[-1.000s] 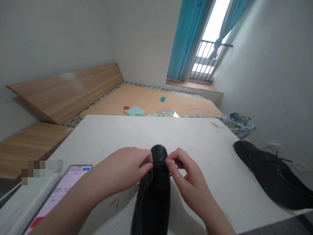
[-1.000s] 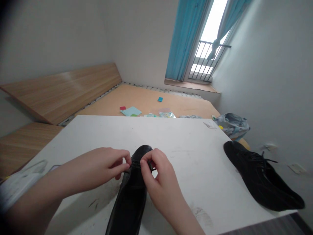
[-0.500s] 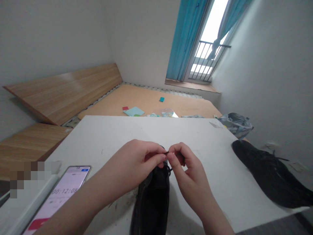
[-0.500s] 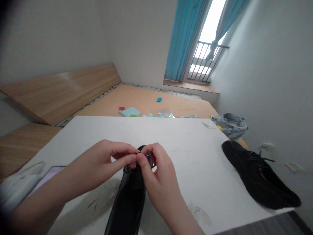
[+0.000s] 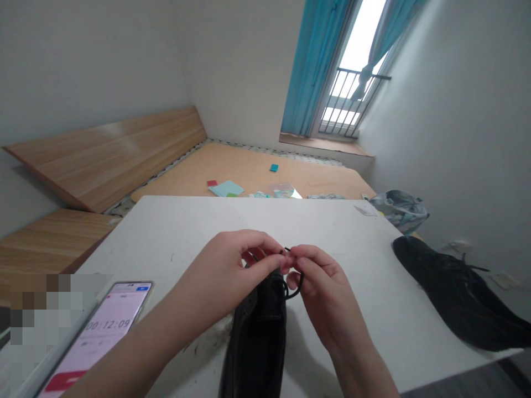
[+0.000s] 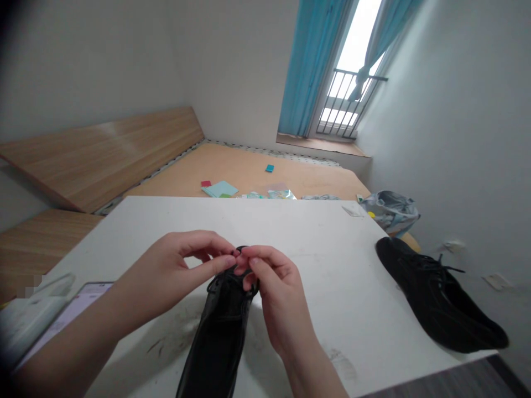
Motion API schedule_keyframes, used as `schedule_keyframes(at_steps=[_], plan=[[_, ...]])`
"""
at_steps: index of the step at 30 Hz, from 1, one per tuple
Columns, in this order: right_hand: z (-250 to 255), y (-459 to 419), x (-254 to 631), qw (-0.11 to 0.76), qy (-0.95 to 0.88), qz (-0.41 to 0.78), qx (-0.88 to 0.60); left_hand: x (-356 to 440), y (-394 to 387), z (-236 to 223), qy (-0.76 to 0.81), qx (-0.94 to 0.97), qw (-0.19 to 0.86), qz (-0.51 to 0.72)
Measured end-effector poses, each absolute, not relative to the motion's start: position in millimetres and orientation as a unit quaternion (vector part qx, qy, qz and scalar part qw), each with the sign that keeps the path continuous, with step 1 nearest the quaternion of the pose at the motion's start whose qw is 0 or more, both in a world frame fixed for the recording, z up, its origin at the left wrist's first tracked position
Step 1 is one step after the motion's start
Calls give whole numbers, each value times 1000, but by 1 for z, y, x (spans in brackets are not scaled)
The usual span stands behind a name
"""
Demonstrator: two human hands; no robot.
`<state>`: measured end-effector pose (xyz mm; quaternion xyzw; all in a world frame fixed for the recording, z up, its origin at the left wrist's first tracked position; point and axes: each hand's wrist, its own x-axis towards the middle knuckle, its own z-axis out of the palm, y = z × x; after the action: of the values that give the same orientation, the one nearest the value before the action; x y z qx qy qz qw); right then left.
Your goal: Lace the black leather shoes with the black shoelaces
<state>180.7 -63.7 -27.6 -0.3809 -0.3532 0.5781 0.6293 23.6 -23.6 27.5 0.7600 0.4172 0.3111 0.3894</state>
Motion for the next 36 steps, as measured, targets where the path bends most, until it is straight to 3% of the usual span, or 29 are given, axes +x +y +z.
schedule_keyframes(at_steps=[5, 26, 30, 34, 36], plan=[[-28, -65, 178, 625, -347, 596, -366, 25, -24, 26, 423, 733, 422, 325], [-27, -66, 176, 588, -436, 534, -422, 27, -26, 25, 389, 759, 392, 344], [-21, -71, 179, 533, -563, 492, -396, 27, -30, 29, 366, 751, 400, 377], [-18, -83, 188, 451, -583, 593, -324, 26, -31, 32, 347, 750, 423, 373], [-16, -89, 194, 444, -593, 567, -360, 23, -29, 31, 340, 766, 424, 343]])
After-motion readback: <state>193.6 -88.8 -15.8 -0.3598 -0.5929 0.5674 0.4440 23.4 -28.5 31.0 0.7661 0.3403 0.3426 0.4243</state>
